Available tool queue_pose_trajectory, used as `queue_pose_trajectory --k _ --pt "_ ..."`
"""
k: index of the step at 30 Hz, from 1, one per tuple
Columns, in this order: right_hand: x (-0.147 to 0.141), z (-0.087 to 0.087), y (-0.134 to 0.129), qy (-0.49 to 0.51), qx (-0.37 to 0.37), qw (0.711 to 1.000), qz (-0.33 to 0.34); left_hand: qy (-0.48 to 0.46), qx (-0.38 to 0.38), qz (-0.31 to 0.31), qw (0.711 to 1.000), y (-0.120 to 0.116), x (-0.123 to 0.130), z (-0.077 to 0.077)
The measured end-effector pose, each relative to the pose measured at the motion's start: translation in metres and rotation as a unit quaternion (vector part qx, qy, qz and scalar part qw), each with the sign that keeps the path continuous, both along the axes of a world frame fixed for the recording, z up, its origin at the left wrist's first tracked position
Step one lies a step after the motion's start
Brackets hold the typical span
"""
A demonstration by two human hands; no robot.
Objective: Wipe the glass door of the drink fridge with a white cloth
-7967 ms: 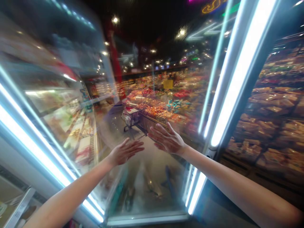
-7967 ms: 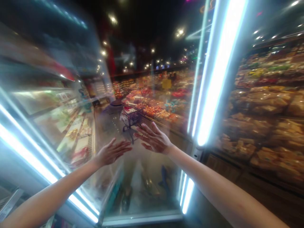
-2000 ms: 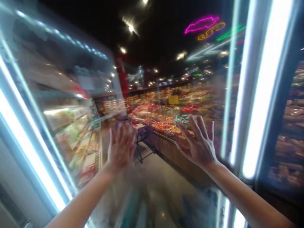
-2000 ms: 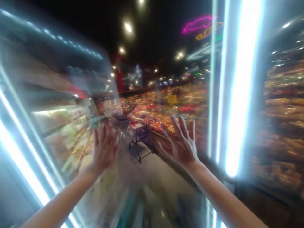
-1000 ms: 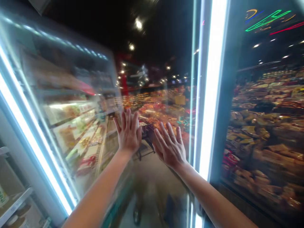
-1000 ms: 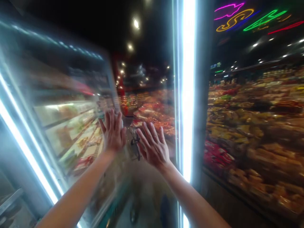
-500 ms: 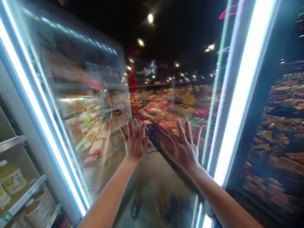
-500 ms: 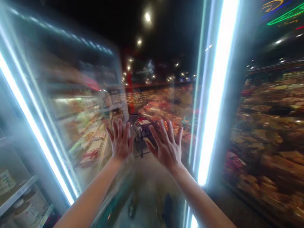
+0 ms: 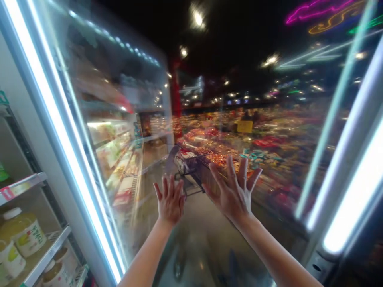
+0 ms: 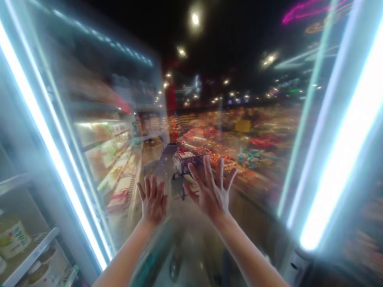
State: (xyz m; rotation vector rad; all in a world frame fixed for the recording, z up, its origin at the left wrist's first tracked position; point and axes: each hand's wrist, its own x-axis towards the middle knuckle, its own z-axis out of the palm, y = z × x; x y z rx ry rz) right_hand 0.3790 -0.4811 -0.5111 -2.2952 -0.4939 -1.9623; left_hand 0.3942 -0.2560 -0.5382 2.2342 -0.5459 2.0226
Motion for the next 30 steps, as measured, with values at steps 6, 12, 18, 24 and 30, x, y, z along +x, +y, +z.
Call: queue_pose_trajectory --k 6,12,18,24,30 --pt "0.004 -0.003 0.015 -0.009 0.027 0.999 -0.035 0.023 -0.049 0.01 0.999 0.045 0.015 0.034" --pt "0.007 -0.012 0.055 -0.015 0.036 0.998 -0.049 0.007 0.021 -0.019 1.0 0.078 0.006 -0.012" --pt "0.016 -0.021 0.101 -0.026 0.03 0.998 -0.054 0.018 -0.053 -0.009 0.998 0.133 0.022 0.03" --pt "0.021 -0.024 0.098 -0.037 0.031 0.997 -0.062 0.007 0.042 -0.028 0.999 0.149 0.015 -0.01" --pt "0.021 -0.025 0.096 -0.036 0.024 0.997 -0.06 0.025 -0.064 -0.016 0.997 0.174 0.028 0.033"
